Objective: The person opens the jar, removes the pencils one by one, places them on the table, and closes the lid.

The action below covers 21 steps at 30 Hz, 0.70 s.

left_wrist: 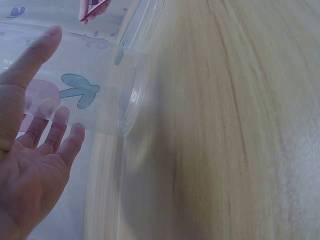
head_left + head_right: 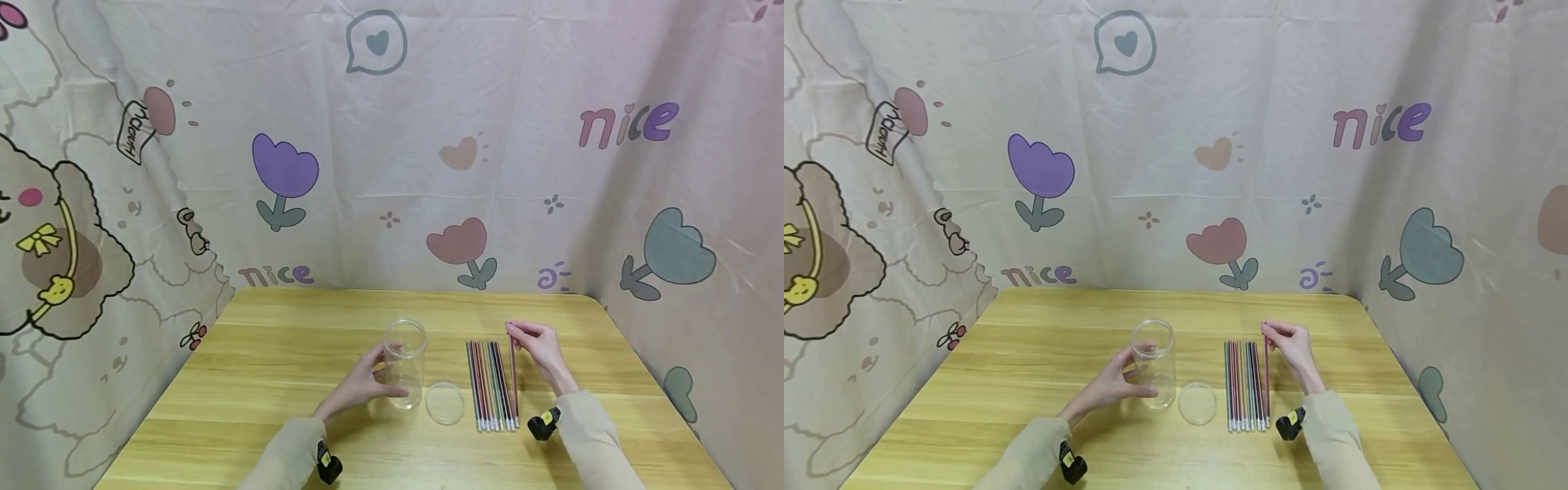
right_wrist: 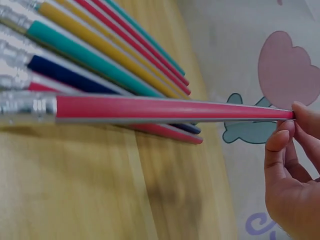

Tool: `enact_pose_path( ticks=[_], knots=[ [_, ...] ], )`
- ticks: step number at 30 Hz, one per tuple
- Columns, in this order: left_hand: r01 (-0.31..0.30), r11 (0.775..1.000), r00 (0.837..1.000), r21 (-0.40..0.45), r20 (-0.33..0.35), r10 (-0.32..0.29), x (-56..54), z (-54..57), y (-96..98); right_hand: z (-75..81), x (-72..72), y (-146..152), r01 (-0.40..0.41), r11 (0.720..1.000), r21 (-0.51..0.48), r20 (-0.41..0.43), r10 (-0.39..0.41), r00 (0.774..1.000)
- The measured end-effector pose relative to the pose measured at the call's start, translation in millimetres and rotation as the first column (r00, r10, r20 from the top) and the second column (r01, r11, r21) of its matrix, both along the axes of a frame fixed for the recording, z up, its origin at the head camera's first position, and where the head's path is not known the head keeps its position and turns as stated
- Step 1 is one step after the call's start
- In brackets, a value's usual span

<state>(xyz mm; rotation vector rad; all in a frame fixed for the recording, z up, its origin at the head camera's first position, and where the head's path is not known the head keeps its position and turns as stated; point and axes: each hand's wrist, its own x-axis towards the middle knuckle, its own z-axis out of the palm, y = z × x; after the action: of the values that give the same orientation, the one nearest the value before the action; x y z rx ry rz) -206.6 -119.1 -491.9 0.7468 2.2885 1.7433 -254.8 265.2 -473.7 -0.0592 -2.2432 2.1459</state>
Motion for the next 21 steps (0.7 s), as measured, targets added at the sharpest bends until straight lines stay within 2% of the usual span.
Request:
enact_pose_path(
  ticks=[9, 16, 21],
  knots=[
    [0.003, 1.0, 1.0, -0.008, -0.015, -0.003, 0.0, 0.2, -0.5, -6.5, -9.6, 3.3, -0.087, 0.992, 0.09, 0.08, 0.08, 0.994],
    [0.0, 1.0, 1.0, -0.006, 0.004, 0.0, 0.1, 0.2, -0.2, -8.6, -15.2, 5.5, -0.114, 0.993, 0.041, 0.126, 0.108, 0.986],
    [0.006, 1.0, 1.0, 0.0, -0.003, -0.006, -0.5, -0.4, -0.5, -10.2, -16.6, 6.0, -0.142, 0.989, 0.043, 0.143, 0.135, 0.98]
  ],
)
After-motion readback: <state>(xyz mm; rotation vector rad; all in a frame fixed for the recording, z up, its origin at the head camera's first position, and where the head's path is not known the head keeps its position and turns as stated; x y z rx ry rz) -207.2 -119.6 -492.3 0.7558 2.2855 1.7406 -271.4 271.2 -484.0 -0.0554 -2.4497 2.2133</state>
